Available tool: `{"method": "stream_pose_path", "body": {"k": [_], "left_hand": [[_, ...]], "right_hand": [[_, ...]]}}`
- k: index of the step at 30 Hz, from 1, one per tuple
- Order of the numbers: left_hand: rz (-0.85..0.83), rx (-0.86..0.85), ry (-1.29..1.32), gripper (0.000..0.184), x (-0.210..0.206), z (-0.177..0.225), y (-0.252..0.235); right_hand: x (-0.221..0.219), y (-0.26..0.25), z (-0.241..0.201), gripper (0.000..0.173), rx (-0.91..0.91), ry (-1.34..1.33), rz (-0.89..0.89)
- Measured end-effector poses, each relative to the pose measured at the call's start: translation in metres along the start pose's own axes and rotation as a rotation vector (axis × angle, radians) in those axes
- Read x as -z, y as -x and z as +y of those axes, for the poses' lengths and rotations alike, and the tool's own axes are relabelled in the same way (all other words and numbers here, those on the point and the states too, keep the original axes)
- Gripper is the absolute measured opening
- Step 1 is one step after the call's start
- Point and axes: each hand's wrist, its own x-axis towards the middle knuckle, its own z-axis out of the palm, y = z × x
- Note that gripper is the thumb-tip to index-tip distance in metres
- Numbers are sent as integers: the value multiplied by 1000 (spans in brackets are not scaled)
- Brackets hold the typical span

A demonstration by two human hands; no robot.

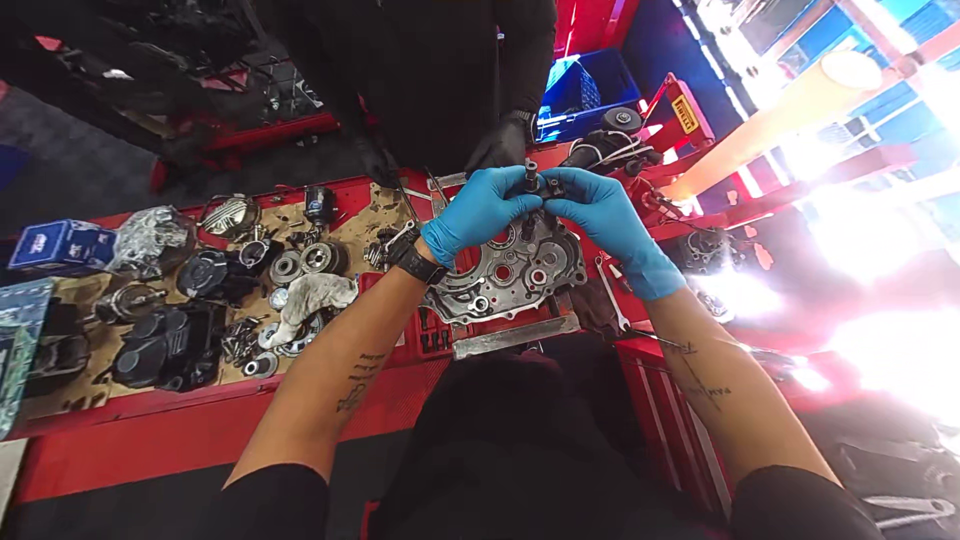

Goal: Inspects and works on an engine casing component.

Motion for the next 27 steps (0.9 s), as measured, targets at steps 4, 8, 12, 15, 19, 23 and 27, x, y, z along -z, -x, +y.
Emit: {"method": "stream_pose_path", "body": {"k": [4,8,12,15,19,23,27], "left_hand": [[-44,-70,-94,21,0,-2,-4],[-37,-91,-103,19,-2,1,-2],[-29,-84,-107,18,-9,-9,4],[-36,-54,-74,19,-13,-22,5],[-18,-27,-15,21,-15,-27,9],[1,29,44,21,-17,-27,11],[57,21,97,23,-24,-28,12]], "right_hand": [[13,-1,-10,54,69,216,-86],[19,-19,-54,28,414,583,-161],[18,-39,-86,19,506,906,-438],[18,-47,-95,18,474,991,-504],[14,-50,-101,17,430,1027,-548],[7,-52,-107,13,433,1103,-576],[1,-53,-114,14,348,1231,-561]]}}
